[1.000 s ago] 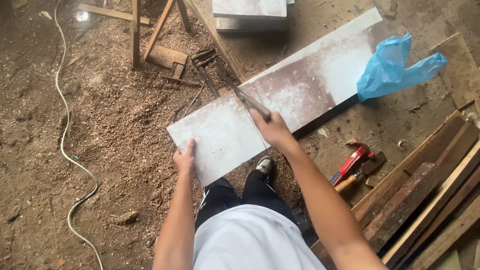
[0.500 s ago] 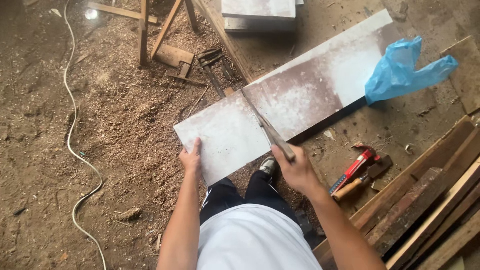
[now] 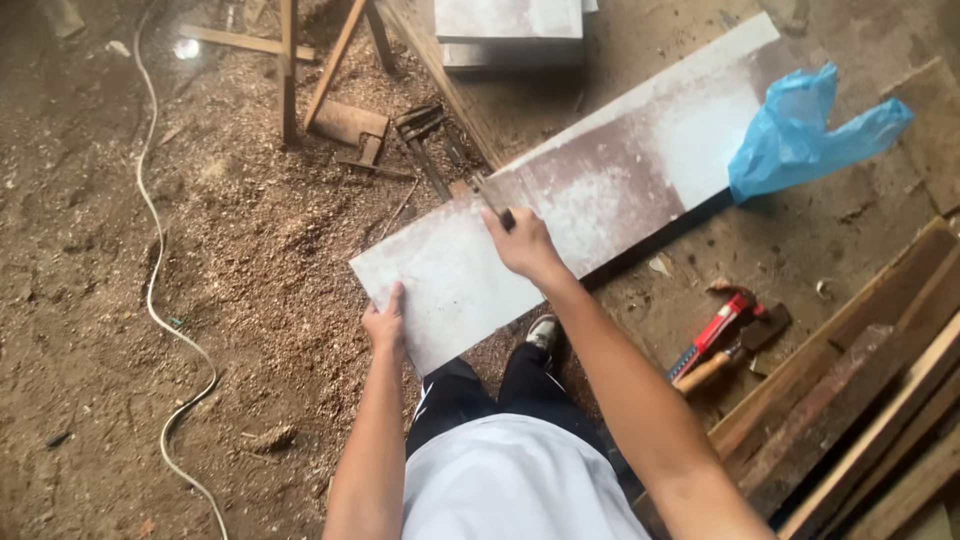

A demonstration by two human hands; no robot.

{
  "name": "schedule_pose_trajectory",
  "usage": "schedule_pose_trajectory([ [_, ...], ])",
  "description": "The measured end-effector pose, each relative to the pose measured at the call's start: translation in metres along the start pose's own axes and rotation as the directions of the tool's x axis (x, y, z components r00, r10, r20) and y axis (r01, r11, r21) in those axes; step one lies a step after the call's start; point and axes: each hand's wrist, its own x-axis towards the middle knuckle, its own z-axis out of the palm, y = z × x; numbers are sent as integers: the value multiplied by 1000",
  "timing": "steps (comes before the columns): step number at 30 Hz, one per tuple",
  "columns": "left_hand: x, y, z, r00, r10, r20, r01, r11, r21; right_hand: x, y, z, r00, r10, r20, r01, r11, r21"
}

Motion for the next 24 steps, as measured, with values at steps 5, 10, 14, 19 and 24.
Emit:
schedule_pose_trajectory([
  [5, 4, 18, 6, 999, -37, -17, 37, 999, 32, -145, 13, -57, 975, 190, 117, -197, 979, 48],
  [10, -5, 14, 4, 999, -31, -10, 32, 993, 113, -152, 35, -45, 998, -57, -39, 60, 995, 82],
  [14, 2, 13, 3, 999, -38, -24, 41, 989, 140, -46, 26, -2, 1000, -9, 20, 8, 998, 58],
  [19, 16, 3, 7, 998, 60, -10, -59, 997, 54, 32, 8, 27, 994, -52, -94, 46, 997, -59],
  [24, 13, -4, 4, 1000, 17, -8, -17, 1000, -24, -71, 20, -9, 998, 64, -10, -64, 998, -13],
])
